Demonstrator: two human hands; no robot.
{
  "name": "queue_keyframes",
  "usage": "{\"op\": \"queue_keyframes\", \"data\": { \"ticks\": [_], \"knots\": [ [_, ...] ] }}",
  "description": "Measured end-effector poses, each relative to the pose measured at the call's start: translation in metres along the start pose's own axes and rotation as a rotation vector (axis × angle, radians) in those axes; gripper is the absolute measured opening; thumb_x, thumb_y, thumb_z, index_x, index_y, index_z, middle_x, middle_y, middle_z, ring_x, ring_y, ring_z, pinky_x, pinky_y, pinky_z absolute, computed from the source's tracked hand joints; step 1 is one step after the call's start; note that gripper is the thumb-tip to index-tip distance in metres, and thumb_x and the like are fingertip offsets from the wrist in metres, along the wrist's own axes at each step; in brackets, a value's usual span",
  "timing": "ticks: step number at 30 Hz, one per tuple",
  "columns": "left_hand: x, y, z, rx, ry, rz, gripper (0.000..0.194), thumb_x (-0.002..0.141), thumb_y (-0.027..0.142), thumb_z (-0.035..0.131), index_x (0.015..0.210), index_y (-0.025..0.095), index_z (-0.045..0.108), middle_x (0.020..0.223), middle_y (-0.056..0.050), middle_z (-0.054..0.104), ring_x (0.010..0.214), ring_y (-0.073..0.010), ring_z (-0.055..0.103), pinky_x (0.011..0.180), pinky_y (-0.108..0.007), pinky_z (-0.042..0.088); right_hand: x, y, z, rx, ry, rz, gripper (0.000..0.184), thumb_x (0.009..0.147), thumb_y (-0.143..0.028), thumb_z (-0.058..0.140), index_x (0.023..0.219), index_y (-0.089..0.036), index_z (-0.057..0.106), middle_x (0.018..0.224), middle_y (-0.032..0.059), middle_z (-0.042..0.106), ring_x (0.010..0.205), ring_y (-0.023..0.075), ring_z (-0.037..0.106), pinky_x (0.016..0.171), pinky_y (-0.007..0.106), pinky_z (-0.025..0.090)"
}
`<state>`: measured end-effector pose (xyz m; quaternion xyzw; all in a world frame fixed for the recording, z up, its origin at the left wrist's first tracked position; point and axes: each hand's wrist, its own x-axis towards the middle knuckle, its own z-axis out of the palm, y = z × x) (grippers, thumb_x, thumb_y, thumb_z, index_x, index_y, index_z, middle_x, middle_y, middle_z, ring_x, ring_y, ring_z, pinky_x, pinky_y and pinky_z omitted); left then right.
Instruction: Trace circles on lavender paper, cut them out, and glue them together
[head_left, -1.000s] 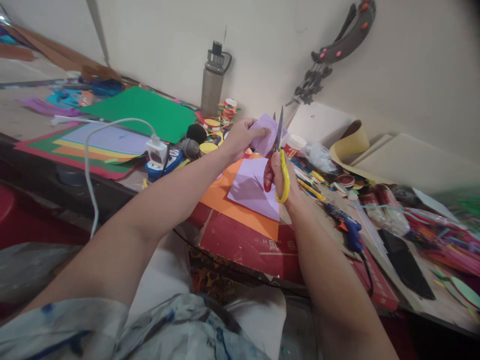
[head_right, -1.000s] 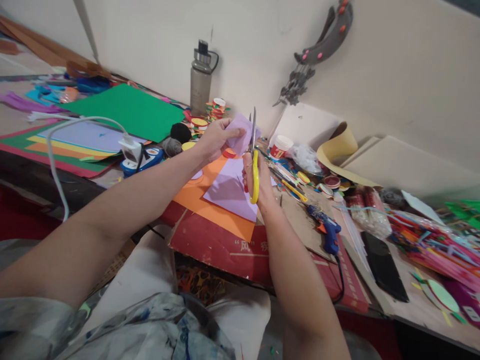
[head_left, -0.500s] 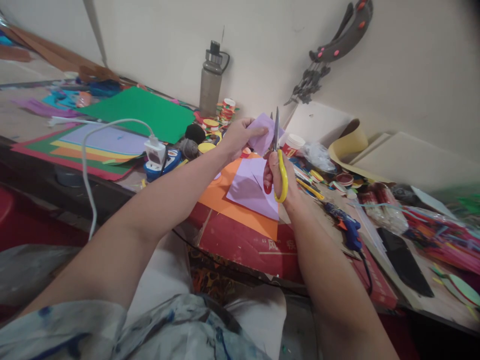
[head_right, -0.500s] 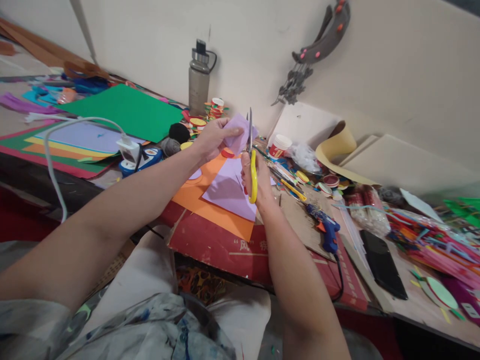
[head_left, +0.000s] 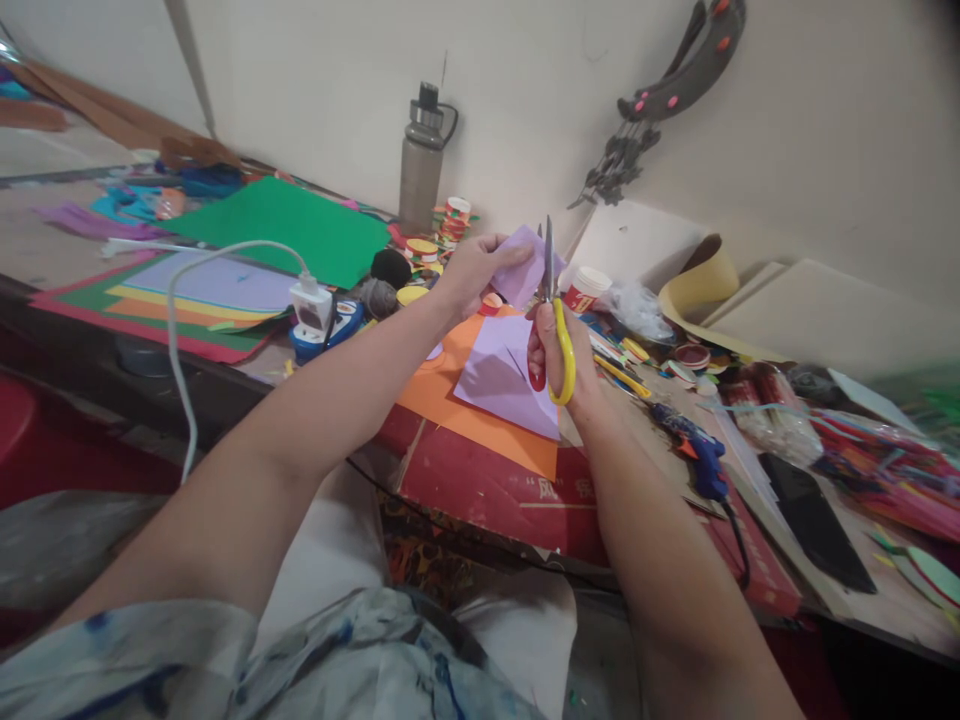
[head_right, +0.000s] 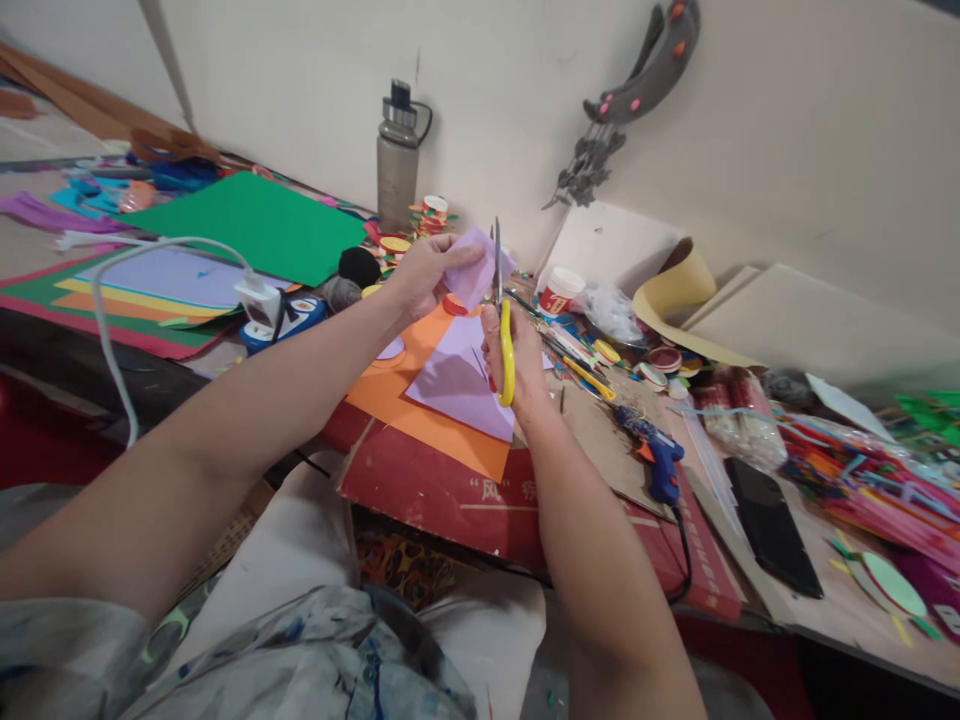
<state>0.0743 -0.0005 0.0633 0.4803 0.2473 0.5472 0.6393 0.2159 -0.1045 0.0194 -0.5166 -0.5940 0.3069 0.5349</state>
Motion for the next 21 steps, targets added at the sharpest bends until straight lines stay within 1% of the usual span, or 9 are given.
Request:
{"op": "queue_keyframes", "data": {
  "ticks": [3, 5, 8, 11, 14, 18, 21],
  "knots": [
    [0.0, 0.0, 0.0, 0.022, 0.004, 0.012, 0.025, 0.086, 0.017, 0.09, 0.076, 0.018, 0.067, 0.071, 0.002, 0.072, 0.063, -0.0076, 0.061, 0.066, -0.021, 0.05, 0.001, -0.002, 0.0, 0.027, 0.028, 0.019, 0.078, 0.08, -0.103, 0.064, 0.093, -0.028, 0.05, 0.065, -0.0065, 0.05, 0.043, 0.0093, 0.043, 0.036, 0.026, 0.035],
    [-0.001, 0.001, 0.001, 0.058, 0.0, 0.015, 0.026, 0.084, 0.017, 0.092, 0.076, 0.018, 0.067, 0.07, 0.003, 0.071, 0.062, -0.0067, 0.059, 0.064, -0.02, 0.048, 0.001, -0.005, -0.001, 0.021, 0.003, 0.02, 0.079, 0.078, -0.105, 0.064, 0.091, -0.028, 0.048, 0.062, -0.0071, 0.049, 0.043, 0.01, 0.043, 0.036, 0.026, 0.035],
    [-0.004, 0.002, 0.003, 0.084, -0.005, 0.006, 0.025, 0.084, 0.015, 0.091, 0.077, 0.017, 0.068, 0.072, 0.004, 0.072, 0.063, -0.0069, 0.06, 0.066, -0.02, 0.048, 0.0, -0.01, -0.002, -0.012, -0.024, 0.002, 0.08, 0.078, -0.106, 0.062, 0.093, -0.029, 0.048, 0.06, -0.0071, 0.048, 0.045, 0.0116, 0.046, 0.038, 0.027, 0.035],
    [-0.006, 0.004, 0.005, 0.082, 0.006, 0.004, 0.025, 0.087, 0.01, 0.086, 0.074, 0.017, 0.066, 0.07, 0.004, 0.069, 0.064, -0.0074, 0.059, 0.068, -0.022, 0.048, 0.0, -0.011, -0.002, -0.027, -0.02, -0.022, 0.081, 0.078, -0.108, 0.059, 0.094, -0.029, 0.048, 0.061, -0.0065, 0.048, 0.045, 0.012, 0.046, 0.039, 0.028, 0.035],
    [-0.005, 0.003, 0.005, 0.087, 0.0, 0.021, 0.027, 0.09, 0.008, 0.082, 0.073, 0.017, 0.063, 0.068, 0.004, 0.066, 0.06, -0.0069, 0.056, 0.066, -0.023, 0.045, 0.001, -0.01, -0.003, -0.039, -0.025, -0.036, 0.082, 0.078, -0.108, 0.057, 0.094, -0.029, 0.047, 0.061, -0.0065, 0.047, 0.046, 0.0125, 0.048, 0.041, 0.028, 0.038],
    [0.001, -0.002, 0.002, 0.095, -0.013, 0.045, 0.029, 0.09, 0.008, 0.084, 0.074, 0.018, 0.06, 0.068, 0.005, 0.064, 0.056, -0.0048, 0.054, 0.061, -0.021, 0.041, 0.001, -0.01, -0.005, -0.063, -0.032, -0.032, 0.082, 0.078, -0.109, 0.055, 0.094, -0.029, 0.047, 0.063, -0.0065, 0.049, 0.047, 0.0125, 0.049, 0.042, 0.028, 0.04],
    [0.005, -0.005, 0.0, 0.103, -0.015, 0.054, 0.029, 0.089, 0.009, 0.085, 0.076, 0.018, 0.06, 0.068, 0.006, 0.064, 0.056, -0.0043, 0.054, 0.06, -0.019, 0.04, 0.001, -0.012, -0.006, -0.075, -0.042, -0.024, 0.084, 0.076, -0.11, 0.056, 0.095, -0.029, 0.047, 0.062, -0.0066, 0.048, 0.047, 0.0124, 0.049, 0.042, 0.028, 0.04]
  ]
}}
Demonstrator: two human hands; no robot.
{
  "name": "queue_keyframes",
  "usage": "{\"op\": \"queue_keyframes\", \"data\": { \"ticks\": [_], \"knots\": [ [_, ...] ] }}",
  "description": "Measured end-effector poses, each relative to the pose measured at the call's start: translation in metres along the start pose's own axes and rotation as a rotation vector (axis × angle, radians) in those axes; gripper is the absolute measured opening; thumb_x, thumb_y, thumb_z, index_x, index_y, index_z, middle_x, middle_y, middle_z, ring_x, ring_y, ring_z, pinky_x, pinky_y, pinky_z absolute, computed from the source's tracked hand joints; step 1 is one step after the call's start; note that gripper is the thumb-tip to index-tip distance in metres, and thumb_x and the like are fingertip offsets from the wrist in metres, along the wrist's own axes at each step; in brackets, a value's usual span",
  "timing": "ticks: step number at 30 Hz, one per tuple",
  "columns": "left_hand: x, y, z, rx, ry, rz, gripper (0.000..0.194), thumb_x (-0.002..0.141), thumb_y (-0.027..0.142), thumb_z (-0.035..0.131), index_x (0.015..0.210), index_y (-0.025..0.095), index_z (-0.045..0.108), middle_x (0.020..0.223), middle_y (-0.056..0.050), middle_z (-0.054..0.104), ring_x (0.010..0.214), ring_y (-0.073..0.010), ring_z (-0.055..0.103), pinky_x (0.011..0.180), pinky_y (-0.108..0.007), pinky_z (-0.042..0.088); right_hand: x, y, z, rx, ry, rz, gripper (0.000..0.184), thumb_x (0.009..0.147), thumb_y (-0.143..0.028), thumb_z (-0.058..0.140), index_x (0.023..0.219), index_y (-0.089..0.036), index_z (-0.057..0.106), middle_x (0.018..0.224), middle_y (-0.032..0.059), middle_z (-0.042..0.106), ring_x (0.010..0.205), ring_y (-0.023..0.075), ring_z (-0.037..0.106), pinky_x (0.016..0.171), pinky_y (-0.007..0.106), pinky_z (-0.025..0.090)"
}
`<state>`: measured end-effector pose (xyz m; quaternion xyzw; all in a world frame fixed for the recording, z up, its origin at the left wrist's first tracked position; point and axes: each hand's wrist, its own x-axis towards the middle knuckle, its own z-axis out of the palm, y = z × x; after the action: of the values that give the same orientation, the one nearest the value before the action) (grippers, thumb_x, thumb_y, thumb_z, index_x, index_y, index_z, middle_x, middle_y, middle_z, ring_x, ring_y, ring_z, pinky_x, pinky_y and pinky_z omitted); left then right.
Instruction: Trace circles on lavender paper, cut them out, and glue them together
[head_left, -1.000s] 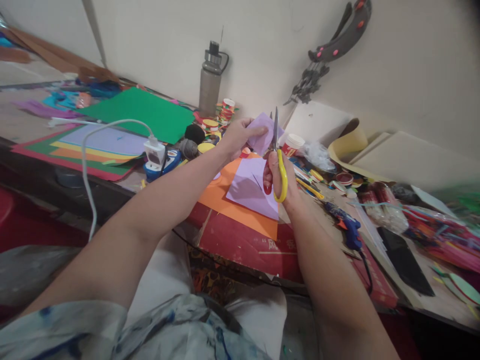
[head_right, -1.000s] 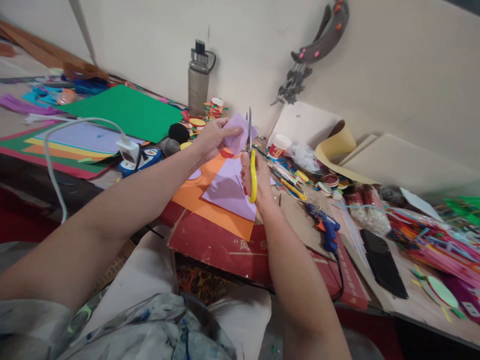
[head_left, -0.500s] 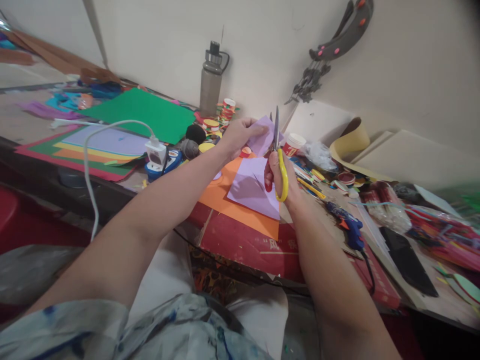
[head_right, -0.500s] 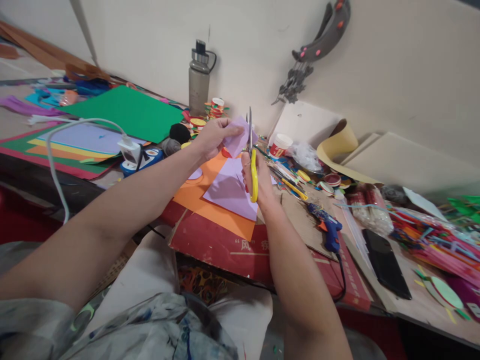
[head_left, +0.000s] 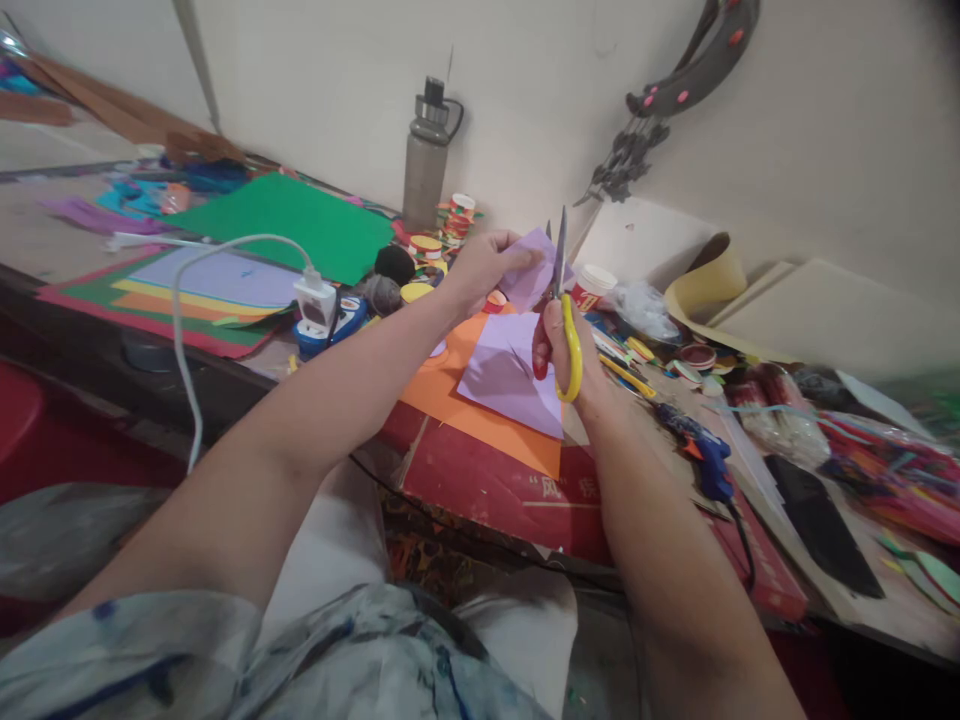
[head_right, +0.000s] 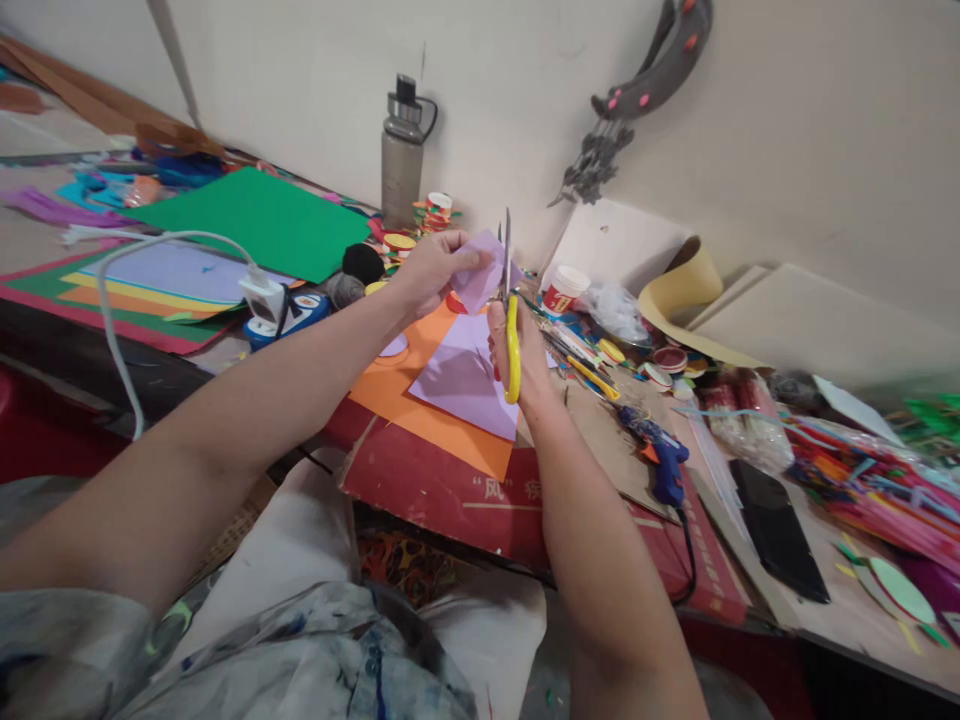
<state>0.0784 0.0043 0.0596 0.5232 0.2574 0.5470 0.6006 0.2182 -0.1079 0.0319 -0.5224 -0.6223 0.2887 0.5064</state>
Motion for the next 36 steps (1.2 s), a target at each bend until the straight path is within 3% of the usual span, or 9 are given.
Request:
{"op": "queue_keyframes", "data": {
  "ticks": [13, 23, 31, 36],
  "knots": [
    [-0.001, 0.004, -0.002, -0.001, -0.018, -0.017, 0.034, 0.085, 0.011, 0.09, 0.073, 0.018, 0.058, 0.067, 0.007, 0.063, 0.059, -0.0052, 0.057, 0.067, -0.02, 0.046, -0.001, 0.005, 0.002, 0.077, 0.009, 0.005, 0.078, 0.081, -0.103, 0.063, 0.096, -0.028, 0.047, 0.064, -0.0095, 0.044, 0.043, 0.0088, 0.044, 0.037, 0.024, 0.037],
    [0.005, 0.003, -0.011, 0.004, -0.03, -0.048, 0.025, 0.086, 0.011, 0.088, 0.078, 0.017, 0.065, 0.071, 0.004, 0.067, 0.064, -0.0098, 0.065, 0.072, -0.024, 0.053, 0.001, 0.012, 0.002, 0.107, 0.034, 0.061, 0.07, 0.085, -0.093, 0.071, 0.099, -0.026, 0.055, 0.066, -0.0074, 0.048, 0.046, 0.0087, 0.043, 0.037, 0.022, 0.034],
    [0.007, 0.003, -0.015, -0.082, -0.039, -0.076, 0.017, 0.09, 0.015, 0.085, 0.083, 0.016, 0.07, 0.077, 0.001, 0.075, 0.082, -0.0151, 0.078, 0.089, -0.03, 0.063, 0.0, 0.01, 0.003, 0.083, 0.05, 0.053, 0.066, 0.089, -0.09, 0.07, 0.098, -0.026, 0.057, 0.064, -0.0064, 0.05, 0.045, 0.0087, 0.043, 0.038, 0.022, 0.033],
    [-0.006, -0.004, 0.006, -0.393, 0.009, -0.073, 0.018, 0.095, 0.029, 0.087, 0.093, 0.016, 0.074, 0.1, -0.006, 0.084, 0.12, -0.025, 0.081, 0.112, -0.038, 0.062, 0.002, 0.011, 0.004, 0.119, 0.133, 0.058, 0.069, 0.088, -0.094, 0.065, 0.099, -0.027, 0.052, 0.061, -0.0094, 0.046, 0.043, 0.0093, 0.043, 0.038, 0.023, 0.035]
  ]
}}
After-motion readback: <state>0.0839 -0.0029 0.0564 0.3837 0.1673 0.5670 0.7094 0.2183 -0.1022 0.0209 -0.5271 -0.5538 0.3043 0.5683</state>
